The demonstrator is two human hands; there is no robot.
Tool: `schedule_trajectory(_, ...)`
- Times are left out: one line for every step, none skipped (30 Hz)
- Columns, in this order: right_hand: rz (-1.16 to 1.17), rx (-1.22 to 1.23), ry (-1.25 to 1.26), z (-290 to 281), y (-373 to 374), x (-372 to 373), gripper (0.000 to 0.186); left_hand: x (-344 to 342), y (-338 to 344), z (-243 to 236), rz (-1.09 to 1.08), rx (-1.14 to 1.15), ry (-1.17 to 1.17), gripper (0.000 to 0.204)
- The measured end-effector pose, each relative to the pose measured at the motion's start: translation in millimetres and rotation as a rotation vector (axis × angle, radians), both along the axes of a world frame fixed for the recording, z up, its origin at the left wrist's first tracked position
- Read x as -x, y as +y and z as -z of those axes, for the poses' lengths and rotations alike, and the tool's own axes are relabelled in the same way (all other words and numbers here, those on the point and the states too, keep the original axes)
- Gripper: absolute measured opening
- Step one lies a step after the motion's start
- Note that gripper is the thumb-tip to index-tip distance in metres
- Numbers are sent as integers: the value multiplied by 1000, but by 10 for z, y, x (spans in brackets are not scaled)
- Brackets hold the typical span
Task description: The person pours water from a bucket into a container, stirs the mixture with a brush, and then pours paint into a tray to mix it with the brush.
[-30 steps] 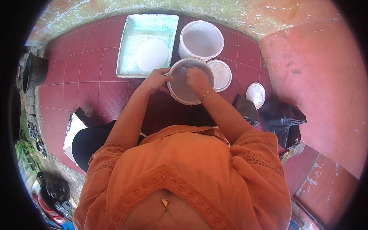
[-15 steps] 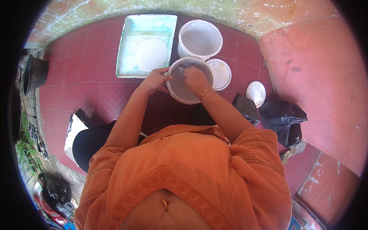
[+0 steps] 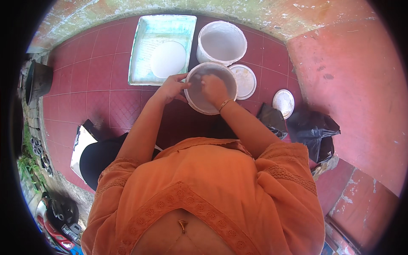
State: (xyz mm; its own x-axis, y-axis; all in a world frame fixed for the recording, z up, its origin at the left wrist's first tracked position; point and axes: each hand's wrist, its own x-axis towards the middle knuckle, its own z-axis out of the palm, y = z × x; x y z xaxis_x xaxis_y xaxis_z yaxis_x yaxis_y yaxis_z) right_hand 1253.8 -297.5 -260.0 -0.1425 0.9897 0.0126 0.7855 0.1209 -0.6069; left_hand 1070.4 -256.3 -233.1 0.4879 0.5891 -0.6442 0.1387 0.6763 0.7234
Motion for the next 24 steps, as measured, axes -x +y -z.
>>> schedule_trajectory(-4, 13, -92, -21, 56, -100, 18, 2, -9, 16, 1, -1, 0, 51)
schedule_trajectory(-12, 25, -184, -40, 89, -180, 18, 4, -25, 34, -12, 4, -9, 51)
schedule_trajectory(-17, 23, -185, -51, 75, -231, 18, 9, -31, 52, -25, 9, -18, 51)
schedule_trajectory(-39, 89, -263, -59, 33, -270, 17, 11, -26, 71, -29, 8, -19, 51)
schedule_trajectory(-58, 157, -341, -67, -22, -287, 16, -5, -25, 66, -31, -7, -16, 52)
schedule_trajectory(-58, 158, -343, -61, -83, -274, 16, -16, -24, 61, -32, -22, -14, 52)
schedule_trajectory(-87, 242, -318, -49, -153, -247, 17, -18, -17, 55, -32, -21, -15, 52)
schedule_trajectory(-109, 326, -292, -49, -221, -211, 17, -24, -9, 13, -24, -13, 7, 52)
schedule_trajectory(-109, 328, -290, -75, -260, -119, 17, -13, -9, -9, -21, -7, 32, 53)
schedule_trajectory(-103, 322, -172, -93, -288, -11, 16, -8, -18, 13, -20, -6, 34, 53)
schedule_trajectory(-97, 313, -54, -112, -288, 64, 15, -7, -17, 30, -25, -6, 11, 53)
schedule_trajectory(-96, 311, -52, -93, -261, 96, 15, -3, -13, 47, -31, -7, -12, 54)
schedule_trajectory(-105, 194, -28, -64, -206, 117, 17, 6, -5, 63, -30, -9, -11, 54)
schedule_trajectory(-114, 81, -5, -29, -148, 117, 19, 10, 0, 76, -25, -4, -19, 54)
schedule_trajectory(-113, 83, -5, -22, -77, 86, 19, 11, -11, 91, -18, 3, -28, 53)
schedule_trajectory(-113, 24, -73, -24, 10, 28, 19, 8, -26, 105, -18, 5, -28, 53)
schedule_trajectory(-115, -37, -141, -25, 72, -31, 18, 5, -35, 124, -35, -8, -1, 51)
schedule_trajectory(-117, -40, -141, -13, 102, -119, 18, -2, -28, 109, -52, -24, 26, 50)
schedule_trajectory(-92, -4, -219, -9, 118, -218, 19, -18, -27, 94, -53, -26, 26, 50)
schedule_trajectory(-70, 34, -295, -43, 129, -246, 20, -35, -41, 67, -66, -40, 85, 48)
schedule_trajectory(-72, 34, -295, -68, 110, -251, 20, -42, -47, 50, -79, -55, 144, 47)
schedule_trajectory(-72, 187, -321, -97, 53, -261, 21, -34, -43, 53, -80, -54, 144, 47)
schedule_trajectory(-71, 338, -347, -158, -2, -248, 23, -23, -33, 52, -67, -45, 118, 46)
schedule_trajectory(-70, 339, -348, -169, -84, -201, 23, -17, -36, 65, -51, -31, 91, 45)
